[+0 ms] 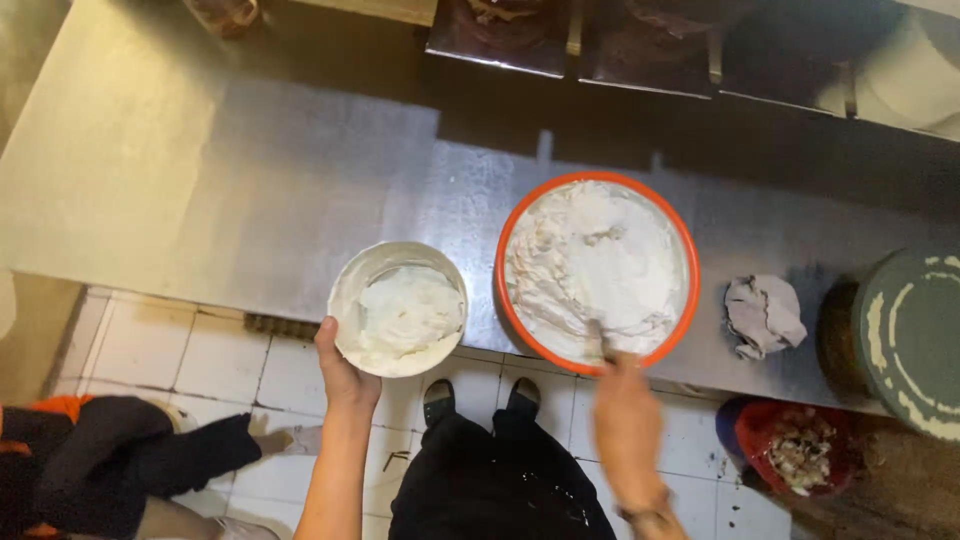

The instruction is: Apply frosting to a cake on a revolving turntable using a spatula.

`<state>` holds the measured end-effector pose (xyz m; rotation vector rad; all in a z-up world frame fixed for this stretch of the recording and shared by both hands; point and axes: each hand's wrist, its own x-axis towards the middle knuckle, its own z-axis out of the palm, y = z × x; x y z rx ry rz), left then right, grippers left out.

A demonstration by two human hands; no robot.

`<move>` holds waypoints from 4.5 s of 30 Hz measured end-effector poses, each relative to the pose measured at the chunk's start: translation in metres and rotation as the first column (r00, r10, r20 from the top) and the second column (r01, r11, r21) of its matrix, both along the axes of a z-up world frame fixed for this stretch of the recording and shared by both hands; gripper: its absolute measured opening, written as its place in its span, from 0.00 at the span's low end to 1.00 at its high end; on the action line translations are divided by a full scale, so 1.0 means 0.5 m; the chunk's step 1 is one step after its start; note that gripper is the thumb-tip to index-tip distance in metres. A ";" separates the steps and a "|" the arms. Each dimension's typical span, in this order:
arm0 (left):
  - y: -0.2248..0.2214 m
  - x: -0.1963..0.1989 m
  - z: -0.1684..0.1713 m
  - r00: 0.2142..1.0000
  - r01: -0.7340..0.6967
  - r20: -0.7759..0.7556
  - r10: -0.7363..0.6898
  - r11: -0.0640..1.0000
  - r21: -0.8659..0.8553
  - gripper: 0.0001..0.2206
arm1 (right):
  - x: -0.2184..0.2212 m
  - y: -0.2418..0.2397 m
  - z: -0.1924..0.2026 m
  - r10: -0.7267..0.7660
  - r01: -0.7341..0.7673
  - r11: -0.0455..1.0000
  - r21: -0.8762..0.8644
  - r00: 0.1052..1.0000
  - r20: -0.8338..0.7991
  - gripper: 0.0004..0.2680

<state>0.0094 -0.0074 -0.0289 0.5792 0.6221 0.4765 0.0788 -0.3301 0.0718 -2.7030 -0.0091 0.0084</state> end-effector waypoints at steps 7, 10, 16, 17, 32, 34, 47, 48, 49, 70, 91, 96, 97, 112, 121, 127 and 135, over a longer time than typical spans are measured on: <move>0.037 0.005 0.013 0.999 0.034 -0.037 -0.033 0.999 0.016 0.38 | 0.002 0.112 -0.044 0.082 -0.088 0.986 0.144 0.996 0.041 0.07; 0.052 0.007 0.005 0.998 0.064 -0.027 -0.063 0.997 0.038 0.38 | -0.005 0.138 -0.030 0.026 0.025 0.932 0.362 0.990 -0.135 0.08; 0.077 0.014 -0.014 0.995 0.101 -0.013 -0.101 0.994 0.038 0.37 | -0.037 0.121 -0.036 -0.023 0.349 0.674 0.651 0.891 -0.454 0.08; 0.079 0.017 -0.013 0.994 0.112 -0.007 -0.112 0.992 0.049 0.37 | -0.041 0.114 -0.031 -0.014 0.395 0.615 0.683 0.871 -0.491 0.08; 0.058 0.092 -0.093 0.993 0.122 0.011 -0.122 0.993 -0.009 0.31 | -0.012 -0.039 0.205 -0.071 0.203 0.953 0.225 0.870 -0.488 0.10; 0.050 0.093 -0.083 0.995 0.103 0.006 -0.103 0.994 -0.030 0.30 | 0.007 -0.011 0.248 -0.025 0.110 0.985 0.137 0.858 -0.513 0.10; 0.024 0.053 -0.022 0.979 0.200 0.073 -0.190 0.963 -0.180 0.34 | 0.042 -0.017 0.342 0.485 -0.474 0.723 -0.502 0.866 -0.119 0.13; 0.025 0.045 0.005 0.983 0.182 0.054 -0.176 0.969 -0.166 0.34 | 0.045 -0.083 0.335 0.486 -0.427 0.782 -0.453 0.874 0.016 0.12; 0.026 0.042 0.002 0.981 0.192 0.058 -0.184 0.966 -0.172 0.34 | 0.066 -0.116 0.348 0.478 -0.419 0.783 -0.459 0.878 0.016 0.12; -0.062 -0.095 0.052 0.985 -0.158 -0.068 0.160 0.987 0.036 0.39 | 0.572 -0.115 0.184 0.721 -0.618 0.544 -0.567 0.691 -0.061 0.12; 0.027 -0.017 0.019 1.000 -0.022 0.013 0.021 0.998 0.064 0.40 | 0.156 -0.169 0.121 -0.012 -0.015 0.979 -0.205 0.992 -0.125 0.14; 0.028 -0.017 0.024 0.999 0.002 0.049 -0.004 0.999 0.046 0.39 | 0.148 -0.170 0.172 -0.011 -0.027 0.924 -0.382 0.995 -0.096 0.14; 0.027 -0.022 0.022 0.999 0.000 0.050 -0.003 0.999 0.048 0.39 | 0.155 -0.175 0.192 -0.009 -0.028 0.925 -0.380 0.996 -0.094 0.14; -0.005 -0.097 0.039 0.995 -0.101 -0.010 0.101 0.993 0.062 0.38 | 0.359 -0.182 0.217 0.573 -0.372 0.725 -0.579 0.792 0.209 0.09; -0.016 -0.104 0.035 0.990 -0.137 -0.026 0.139 0.988 0.073 0.40 | 0.255 -0.091 0.125 0.306 -0.338 0.853 -0.397 0.941 -0.142 0.13; 0.007 -0.086 0.016 0.994 -0.106 -0.010 0.108 0.989 0.101 0.39 | 0.185 -0.107 0.053 0.059 -0.079 0.996 -0.046 0.941 -0.332 0.14; 0.018 -0.041 0.040 0.997 -0.066 -0.019 0.068 0.991 0.114 0.39 | 0.099 -0.083 0.077 -0.114 0.101 0.993 -0.057 0.944 -0.308 0.15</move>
